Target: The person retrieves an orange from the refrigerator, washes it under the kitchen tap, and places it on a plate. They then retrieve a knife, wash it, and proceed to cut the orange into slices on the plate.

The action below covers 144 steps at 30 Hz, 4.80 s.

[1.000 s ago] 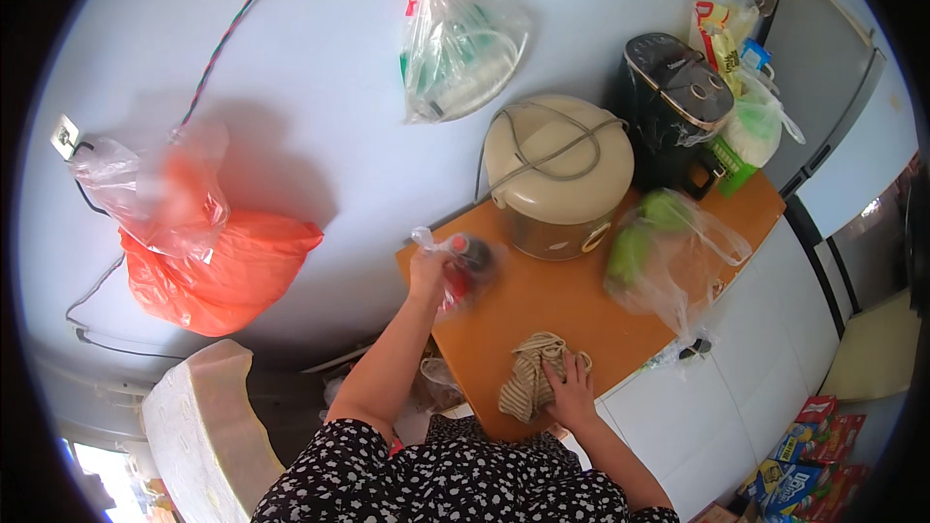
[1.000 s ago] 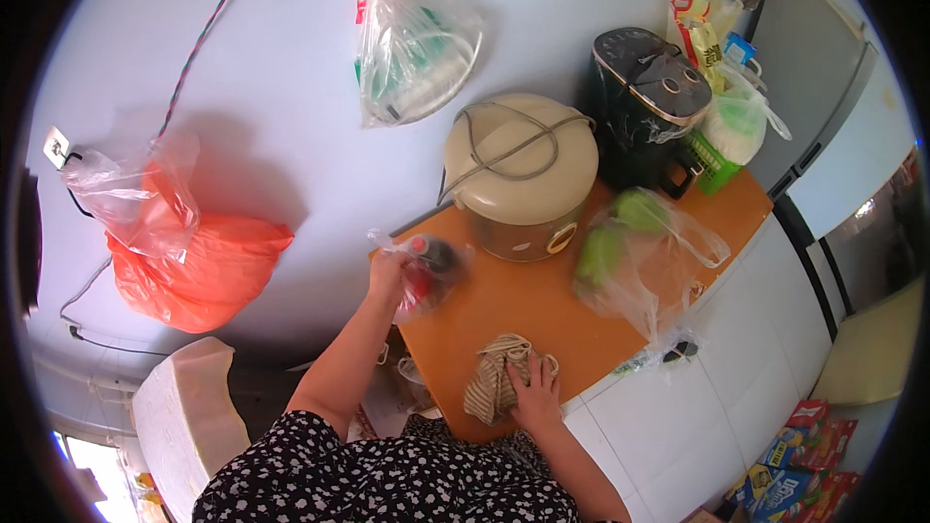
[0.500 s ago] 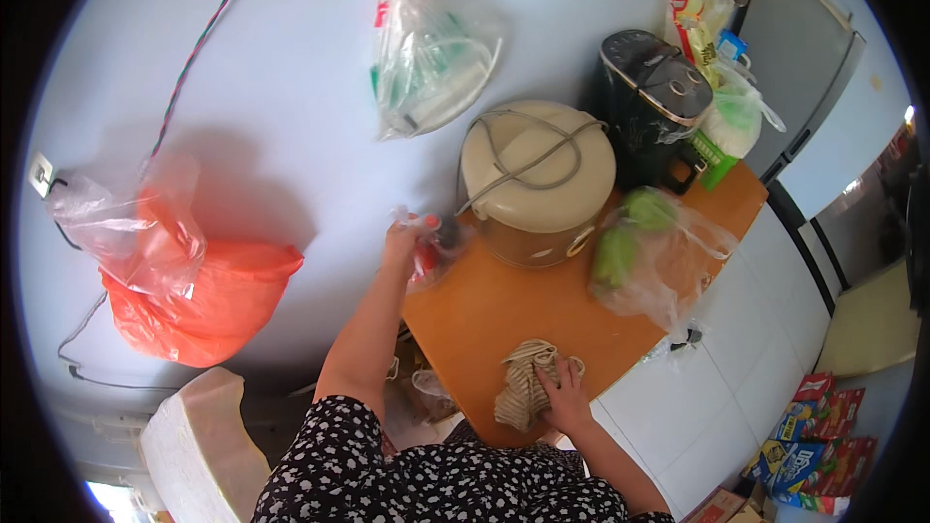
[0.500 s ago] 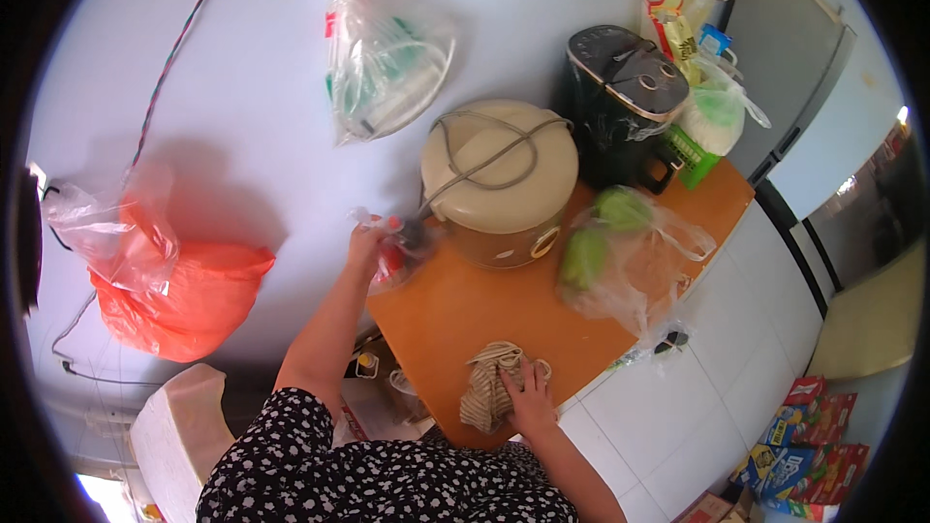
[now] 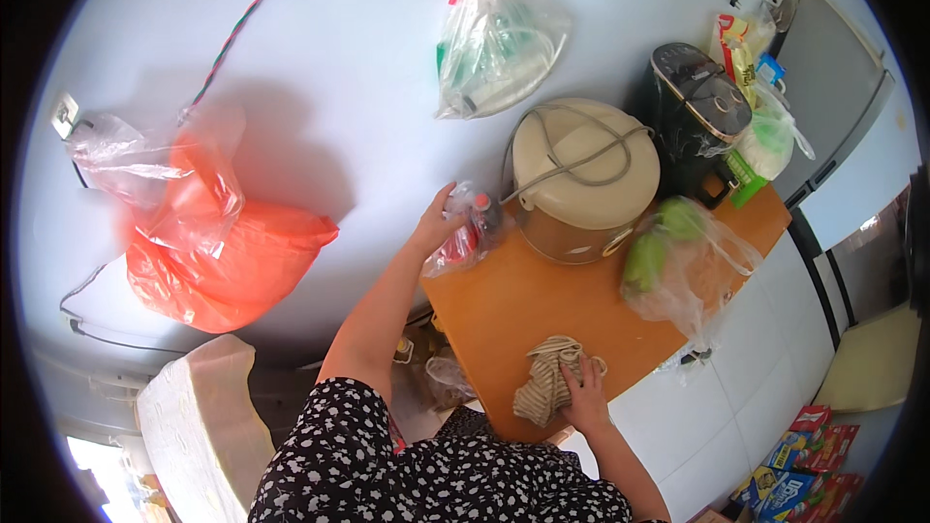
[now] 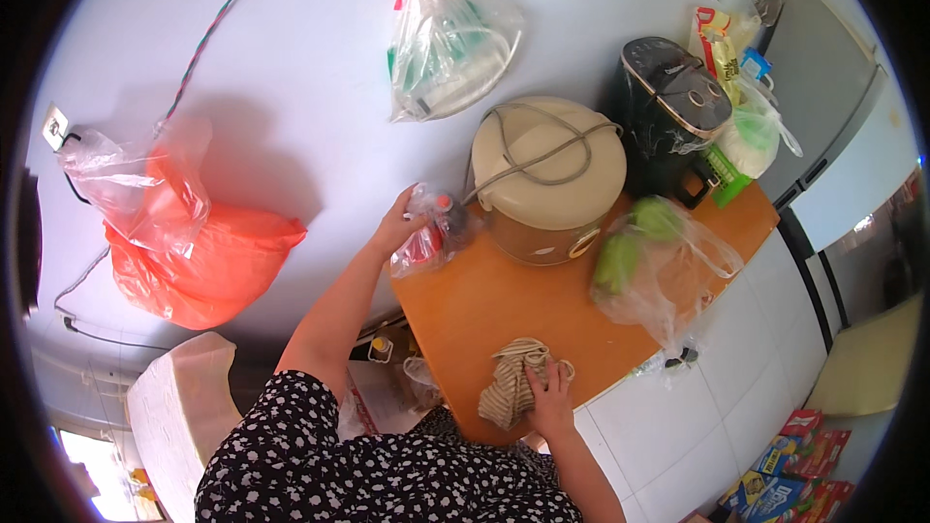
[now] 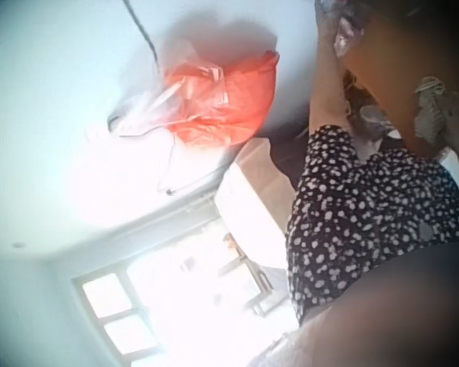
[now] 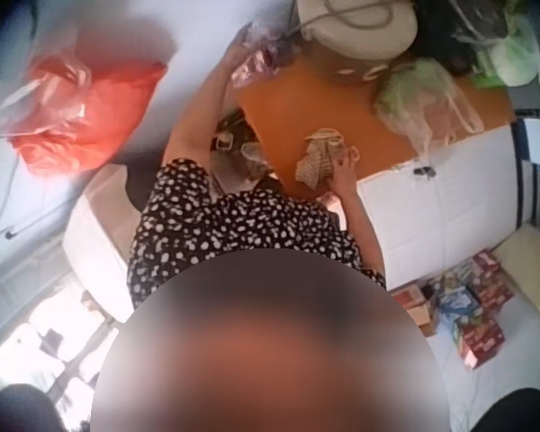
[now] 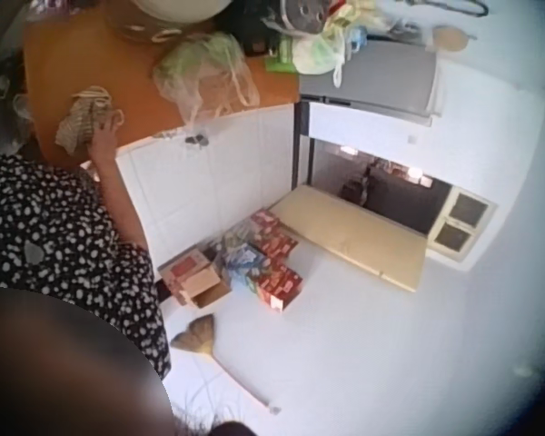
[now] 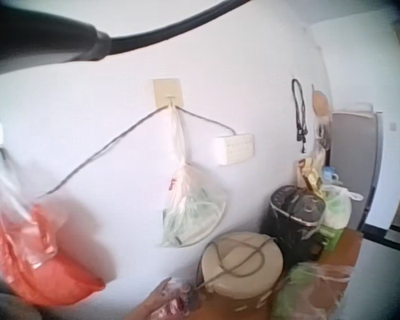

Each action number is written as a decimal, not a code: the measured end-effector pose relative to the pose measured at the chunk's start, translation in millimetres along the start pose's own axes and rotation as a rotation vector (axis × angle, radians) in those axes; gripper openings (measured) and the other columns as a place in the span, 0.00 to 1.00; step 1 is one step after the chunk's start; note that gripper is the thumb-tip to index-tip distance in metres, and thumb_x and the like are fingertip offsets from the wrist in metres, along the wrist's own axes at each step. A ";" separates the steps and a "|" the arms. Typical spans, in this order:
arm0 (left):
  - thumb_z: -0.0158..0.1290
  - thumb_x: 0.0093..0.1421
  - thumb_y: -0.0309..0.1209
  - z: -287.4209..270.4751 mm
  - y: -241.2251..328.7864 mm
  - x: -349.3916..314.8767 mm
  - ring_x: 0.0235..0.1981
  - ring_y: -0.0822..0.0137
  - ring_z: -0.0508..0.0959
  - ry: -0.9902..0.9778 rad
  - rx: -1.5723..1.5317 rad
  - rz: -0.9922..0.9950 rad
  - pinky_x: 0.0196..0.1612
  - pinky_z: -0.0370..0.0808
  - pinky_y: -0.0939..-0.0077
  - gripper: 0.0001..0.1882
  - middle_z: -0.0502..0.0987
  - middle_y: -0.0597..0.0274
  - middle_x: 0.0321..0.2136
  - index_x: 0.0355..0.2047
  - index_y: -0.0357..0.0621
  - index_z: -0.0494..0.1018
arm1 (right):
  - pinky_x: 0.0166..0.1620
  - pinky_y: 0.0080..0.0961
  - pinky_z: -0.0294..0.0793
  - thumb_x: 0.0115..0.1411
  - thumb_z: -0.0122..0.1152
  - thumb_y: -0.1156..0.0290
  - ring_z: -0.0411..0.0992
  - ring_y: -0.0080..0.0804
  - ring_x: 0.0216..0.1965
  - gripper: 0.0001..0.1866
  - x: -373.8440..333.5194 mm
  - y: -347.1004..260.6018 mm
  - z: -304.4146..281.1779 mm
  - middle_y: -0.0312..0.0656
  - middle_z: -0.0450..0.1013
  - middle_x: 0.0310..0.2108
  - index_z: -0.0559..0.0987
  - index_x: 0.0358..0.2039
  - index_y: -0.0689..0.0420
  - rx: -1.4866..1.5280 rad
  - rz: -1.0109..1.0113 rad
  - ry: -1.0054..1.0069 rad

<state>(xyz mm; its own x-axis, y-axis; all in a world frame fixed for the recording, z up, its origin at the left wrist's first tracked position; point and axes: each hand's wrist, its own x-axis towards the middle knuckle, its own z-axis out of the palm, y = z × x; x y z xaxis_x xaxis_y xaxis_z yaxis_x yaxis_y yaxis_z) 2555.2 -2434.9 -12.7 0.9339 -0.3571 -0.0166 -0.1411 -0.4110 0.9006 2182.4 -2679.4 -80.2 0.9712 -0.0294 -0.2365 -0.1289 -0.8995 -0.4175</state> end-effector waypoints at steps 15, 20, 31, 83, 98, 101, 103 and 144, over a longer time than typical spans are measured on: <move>0.50 0.50 0.27 42.6 -90.7 -74.3 0.52 0.67 0.63 -0.067 -0.592 -0.260 0.48 0.66 0.70 0.41 0.63 0.61 0.52 0.64 0.53 0.46 | 0.59 0.44 0.59 0.33 0.70 0.73 0.52 0.54 0.61 0.41 0.1 7.4 6.7 0.48 0.55 0.59 0.68 0.54 0.47 0.104 -0.018 0.121; 0.50 0.52 0.26 74.1 -106.9 -117.3 0.56 0.63 0.60 0.307 -0.008 -0.132 0.56 0.61 0.69 0.39 0.59 0.58 0.55 0.63 0.50 0.47 | 0.49 0.34 0.69 0.42 0.64 0.76 0.71 0.44 0.44 0.25 8.1 6.0 -15.7 0.44 0.73 0.41 0.74 0.44 0.58 0.572 0.210 0.114; 0.35 0.65 0.53 141.9 78.9 -194.2 0.59 0.55 0.63 -0.918 -1.526 -0.720 0.60 0.61 0.56 0.33 0.61 0.53 0.58 0.61 0.43 0.54 | 0.47 0.25 0.70 0.50 0.61 0.69 0.71 0.31 0.45 0.24 -27.8 -99.9 -111.7 0.42 0.71 0.46 0.70 0.48 0.61 1.316 0.041 0.337; 0.43 0.64 0.44 882.8 415.8 -328.3 0.35 0.66 0.76 -1.662 -1.325 -1.119 0.42 0.75 0.70 0.16 0.76 0.60 0.36 0.37 0.45 0.71 | 0.40 0.23 0.70 0.49 0.68 0.64 0.70 0.23 0.34 0.17 -428.1 462.5 -298.7 0.38 0.73 0.30 0.75 0.34 0.60 0.935 0.537 0.786; 0.35 0.62 0.59 1033.1 564.1 -111.5 0.57 0.65 0.64 -1.312 -1.017 -0.773 0.60 0.60 0.64 0.34 0.65 0.62 0.56 0.57 0.46 0.61 | 0.40 0.19 0.69 0.61 0.55 0.67 0.67 0.21 0.35 0.12 -317.3 791.2 -475.5 0.36 0.71 0.33 0.72 0.41 0.61 1.117 0.516 1.199; 0.36 0.63 0.57 1078.7 592.0 -70.1 0.56 0.66 0.65 -1.298 -0.948 -0.672 0.59 0.62 0.64 0.32 0.65 0.62 0.56 0.57 0.47 0.60 | 0.48 0.25 0.68 0.59 0.56 0.69 0.68 0.28 0.43 0.18 -286.3 833.4 -512.2 0.40 0.71 0.39 0.69 0.49 0.59 0.976 0.350 0.982; 0.41 0.63 0.50 1115.3 598.3 -43.5 0.54 0.67 0.67 -1.269 -0.985 -0.493 0.57 0.63 0.66 0.26 0.67 0.64 0.53 0.55 0.48 0.61 | 0.54 0.31 0.64 0.54 0.60 0.66 0.67 0.42 0.49 0.23 -259.2 860.1 -531.3 0.46 0.70 0.45 0.69 0.51 0.56 0.677 0.156 0.898; 0.34 0.64 0.46 1199.0 648.9 232.4 0.52 0.48 0.69 0.384 -1.863 -0.337 0.56 0.63 0.45 0.26 0.70 0.50 0.51 0.51 0.43 0.68 | 0.63 0.38 0.48 0.56 0.52 0.65 0.60 0.36 0.56 0.18 279.8 1222.9 -732.1 0.39 0.69 0.47 0.75 0.47 0.55 -1.249 -0.921 0.157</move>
<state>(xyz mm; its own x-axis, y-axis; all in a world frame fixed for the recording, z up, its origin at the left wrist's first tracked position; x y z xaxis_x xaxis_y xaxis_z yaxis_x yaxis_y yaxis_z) 2286.9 -3790.2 47.2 0.8915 -0.1843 -0.4138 0.2640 0.9537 0.1442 2443.3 -4106.7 -14.7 0.6394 0.7437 -0.1949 0.6656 -0.4086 0.6245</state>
